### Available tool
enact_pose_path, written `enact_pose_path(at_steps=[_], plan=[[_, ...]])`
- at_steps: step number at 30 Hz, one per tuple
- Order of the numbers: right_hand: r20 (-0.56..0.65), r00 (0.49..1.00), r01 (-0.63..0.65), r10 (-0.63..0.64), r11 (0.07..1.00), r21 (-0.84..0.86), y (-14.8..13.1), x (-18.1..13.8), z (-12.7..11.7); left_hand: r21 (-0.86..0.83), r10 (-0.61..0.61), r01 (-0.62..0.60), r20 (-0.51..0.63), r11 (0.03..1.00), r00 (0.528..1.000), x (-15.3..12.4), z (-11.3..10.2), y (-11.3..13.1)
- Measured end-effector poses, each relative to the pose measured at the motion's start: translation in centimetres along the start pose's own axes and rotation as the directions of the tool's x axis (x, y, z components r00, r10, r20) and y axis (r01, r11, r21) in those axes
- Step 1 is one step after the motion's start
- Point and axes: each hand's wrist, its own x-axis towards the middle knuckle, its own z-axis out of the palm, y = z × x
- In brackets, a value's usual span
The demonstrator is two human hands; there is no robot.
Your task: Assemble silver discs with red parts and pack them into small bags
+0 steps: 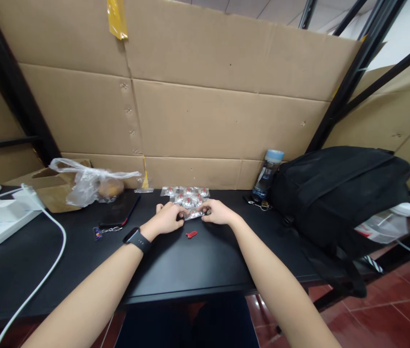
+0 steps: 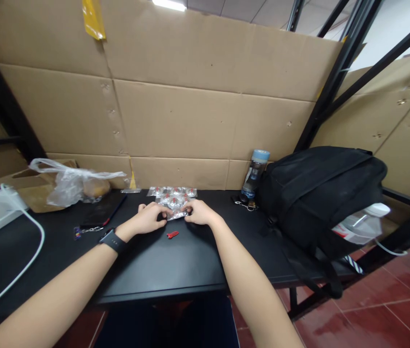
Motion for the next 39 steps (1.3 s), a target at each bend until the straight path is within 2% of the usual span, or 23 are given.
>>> enact_pose_path(at_steps=[6, 15, 20, 24, 27, 30, 32, 37, 39], plan=[[-0.087, 0.993, 0.064, -0.079, 0.984, -0.169, -0.4, 0.2, 1.2, 0.076, 0.058, -0.053, -0.054, 0.996, 0.997, -0.2, 0.4, 0.0], [-0.101, 0.988, 0.103, -0.114, 0.989, -0.11, -1.4, 0.3, 1.0, 0.082, 0.058, -0.046, -0.151, 0.996, 0.987, 0.3, 0.5, -0.3], [-0.157, 0.982, 0.091, -0.101, 0.993, -0.07, -1.9, 0.3, 0.9, 0.094, -0.03, 0.048, -0.183, 0.994, 0.983, 0.4, -1.2, -1.4], [-0.186, 0.98, 0.062, -0.074, 0.996, -0.069, -1.5, 0.1, 0.4, 0.17, -0.187, 0.202, -0.102, 0.964, 0.977, 0.0, -3.6, -3.5], [-0.197, 0.979, 0.039, -0.053, 0.996, -0.076, -1.2, 0.0, 0.0, 0.244, -0.321, 0.329, -0.071, 0.912, 0.944, -0.4, -4.7, -5.0], [-0.197, 0.98, 0.025, -0.04, 0.997, -0.079, -1.1, -0.1, -0.2, 0.286, -0.424, 0.427, -0.077, 0.858, 0.902, -0.4, -4.6, -5.6], [-0.19, 0.981, 0.02, -0.036, 0.996, -0.086, -1.3, -0.2, -0.2, 0.287, -0.449, 0.457, -0.097, 0.842, 0.888, -0.3, -4.1, -5.5], [-0.176, 0.984, 0.013, -0.03, 0.995, -0.095, -1.5, -0.2, -0.2, 0.281, -0.393, 0.416, -0.139, 0.865, 0.909, -0.1, -3.1, -5.0], [-0.175, 0.984, 0.014, -0.03, 0.995, -0.096, -1.4, -0.2, -0.2, 0.288, -0.393, 0.429, -0.175, 0.856, 0.903, -0.1, -2.8, -5.2]])
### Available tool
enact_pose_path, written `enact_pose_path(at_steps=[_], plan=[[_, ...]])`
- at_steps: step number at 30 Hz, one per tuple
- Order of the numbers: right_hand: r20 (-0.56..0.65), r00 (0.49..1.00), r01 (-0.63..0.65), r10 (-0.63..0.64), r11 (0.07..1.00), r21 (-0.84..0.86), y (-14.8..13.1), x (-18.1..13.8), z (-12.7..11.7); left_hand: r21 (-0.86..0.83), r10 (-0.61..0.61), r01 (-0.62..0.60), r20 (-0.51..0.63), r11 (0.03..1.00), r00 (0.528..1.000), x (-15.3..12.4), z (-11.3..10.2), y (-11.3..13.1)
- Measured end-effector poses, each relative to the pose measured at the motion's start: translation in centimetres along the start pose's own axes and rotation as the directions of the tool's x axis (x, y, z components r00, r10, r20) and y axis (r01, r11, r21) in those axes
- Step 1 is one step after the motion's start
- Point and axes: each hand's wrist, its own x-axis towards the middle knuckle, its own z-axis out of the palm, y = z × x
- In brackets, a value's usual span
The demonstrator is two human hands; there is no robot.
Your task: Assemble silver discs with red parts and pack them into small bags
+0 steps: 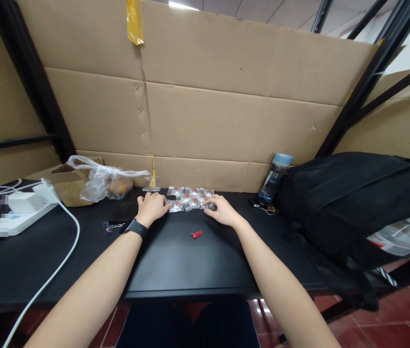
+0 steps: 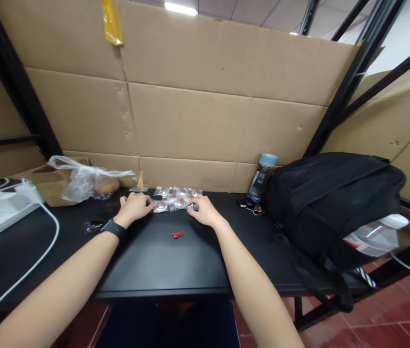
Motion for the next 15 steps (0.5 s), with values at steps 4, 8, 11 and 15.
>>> enact_pose_path(at_steps=[4, 8, 11, 15], plan=[[-0.013, 1.0, 0.008, -0.008, 1.0, -0.009, 0.6, 0.1, -0.1, 0.065, -0.071, 0.077, -0.087, 0.995, 0.994, 0.5, 0.8, -0.9], [-0.014, 1.0, -0.001, 0.001, 1.0, -0.022, 0.8, 0.2, -0.2, 0.115, -0.111, 0.121, -0.089, 0.986, 0.99, 1.4, 1.5, -1.8], [-0.006, 1.0, -0.007, 0.006, 1.0, -0.028, 0.7, 0.2, -0.4, 0.092, -0.128, 0.131, -0.041, 0.987, 0.991, 2.0, 1.8, -2.2], [-0.001, 1.0, -0.007, 0.007, 1.0, -0.029, 0.7, 0.1, -0.3, 0.044, -0.13, 0.13, 0.001, 0.991, 0.992, 2.4, 1.8, -2.2]])
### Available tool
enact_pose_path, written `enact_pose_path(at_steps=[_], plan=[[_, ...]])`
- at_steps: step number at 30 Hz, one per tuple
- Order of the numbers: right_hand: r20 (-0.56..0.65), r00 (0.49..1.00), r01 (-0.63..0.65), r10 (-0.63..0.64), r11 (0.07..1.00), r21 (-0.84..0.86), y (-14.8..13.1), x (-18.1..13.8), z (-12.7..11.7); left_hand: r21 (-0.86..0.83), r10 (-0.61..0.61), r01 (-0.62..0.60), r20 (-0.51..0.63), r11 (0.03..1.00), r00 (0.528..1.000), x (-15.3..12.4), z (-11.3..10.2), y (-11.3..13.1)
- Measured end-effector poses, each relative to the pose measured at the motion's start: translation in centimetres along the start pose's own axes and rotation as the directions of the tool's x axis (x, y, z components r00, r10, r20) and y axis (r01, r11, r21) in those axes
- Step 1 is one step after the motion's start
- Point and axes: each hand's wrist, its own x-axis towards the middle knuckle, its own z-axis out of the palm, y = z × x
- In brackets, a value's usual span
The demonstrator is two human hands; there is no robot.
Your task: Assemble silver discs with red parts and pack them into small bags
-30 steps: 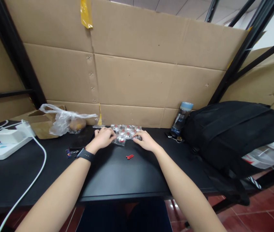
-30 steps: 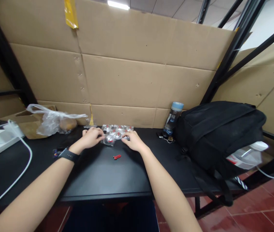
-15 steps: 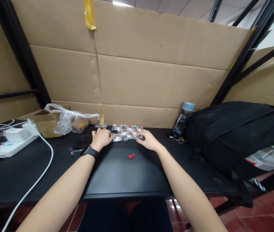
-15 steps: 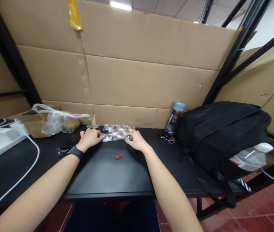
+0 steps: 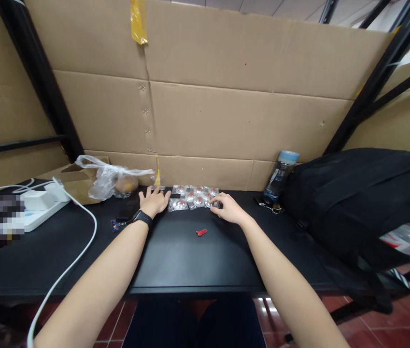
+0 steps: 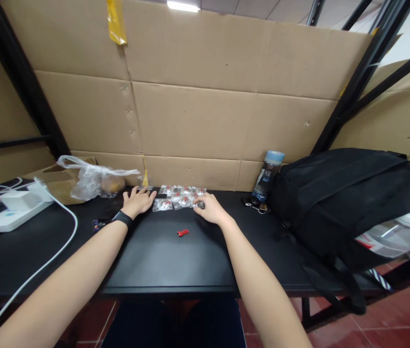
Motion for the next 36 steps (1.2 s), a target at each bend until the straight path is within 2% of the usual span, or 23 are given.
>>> enact_pose_path(at_steps=[3, 13, 20, 30, 36], plan=[[-0.003, 1.0, -0.005, 0.005, 1.0, 0.001, 0.1, 0.0, 0.1, -0.036, -0.007, 0.008, 0.011, 0.999, 1.0, 0.2, -0.1, 0.1], [-0.003, 0.999, 0.036, -0.036, 0.999, 0.024, -0.2, 0.2, -0.1, 0.005, 0.017, -0.017, 0.031, 1.0, 0.999, 0.6, 0.4, 0.0], [-0.038, 0.999, 0.014, -0.014, 1.0, 0.002, 0.6, 0.2, -0.8, -0.028, 0.044, -0.044, 0.026, 0.999, 0.999, 0.5, 0.0, 0.0], [-0.03, 1.0, 0.003, -0.002, 1.0, 0.015, 0.6, 0.1, -1.1, -0.037, 0.077, -0.075, 0.053, 0.996, 0.996, 0.7, 0.2, -0.1], [-0.036, 0.999, -0.01, 0.01, 1.0, 0.021, 0.8, 0.1, -1.3, -0.034, 0.084, -0.083, 0.031, 0.996, 0.996, 0.4, -0.1, 0.1]])
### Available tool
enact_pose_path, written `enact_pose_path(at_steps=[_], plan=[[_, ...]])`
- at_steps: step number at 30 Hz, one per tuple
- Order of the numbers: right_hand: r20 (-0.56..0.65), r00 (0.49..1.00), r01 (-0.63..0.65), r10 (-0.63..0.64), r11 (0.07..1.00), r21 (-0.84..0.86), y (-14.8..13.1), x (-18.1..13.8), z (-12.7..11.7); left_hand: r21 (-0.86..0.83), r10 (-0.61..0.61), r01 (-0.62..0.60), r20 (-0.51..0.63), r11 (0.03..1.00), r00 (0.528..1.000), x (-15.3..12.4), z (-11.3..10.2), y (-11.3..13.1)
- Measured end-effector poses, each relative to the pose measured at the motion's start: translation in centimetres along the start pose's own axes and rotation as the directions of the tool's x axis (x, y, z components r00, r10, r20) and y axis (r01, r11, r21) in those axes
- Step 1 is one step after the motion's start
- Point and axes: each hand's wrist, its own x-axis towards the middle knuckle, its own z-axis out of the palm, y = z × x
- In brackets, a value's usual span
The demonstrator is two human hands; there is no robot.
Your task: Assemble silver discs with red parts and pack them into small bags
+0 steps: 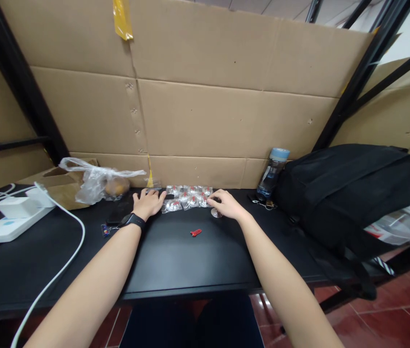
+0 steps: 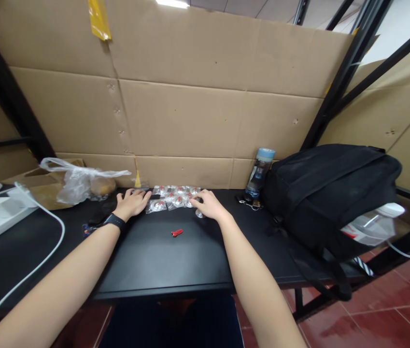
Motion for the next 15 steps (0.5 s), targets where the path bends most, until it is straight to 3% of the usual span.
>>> enact_pose_path(at_steps=[5, 8, 11, 15], plan=[[0.018, 0.999, -0.033, 0.034, 0.998, -0.046, 0.4, -0.2, -0.8, 0.029, 0.058, -0.053, -0.197, 0.998, 0.979, -1.0, -1.0, 1.2], [0.13, 0.99, -0.044, 0.054, 0.996, -0.074, 1.0, -0.6, -1.2, 0.049, 0.171, -0.164, -0.302, 0.985, 0.938, -2.0, -1.9, 2.5], [0.241, 0.968, -0.055, 0.074, 0.995, -0.085, 1.6, -0.9, -1.1, 0.056, 0.318, -0.314, -0.259, 0.948, 0.912, -3.3, -2.4, 4.3], [0.274, 0.955, -0.09, 0.11, 0.993, -0.082, 1.8, -0.8, -0.9, 0.025, 0.484, -0.488, -0.167, 0.873, 0.859, -4.6, -1.9, 6.6]])
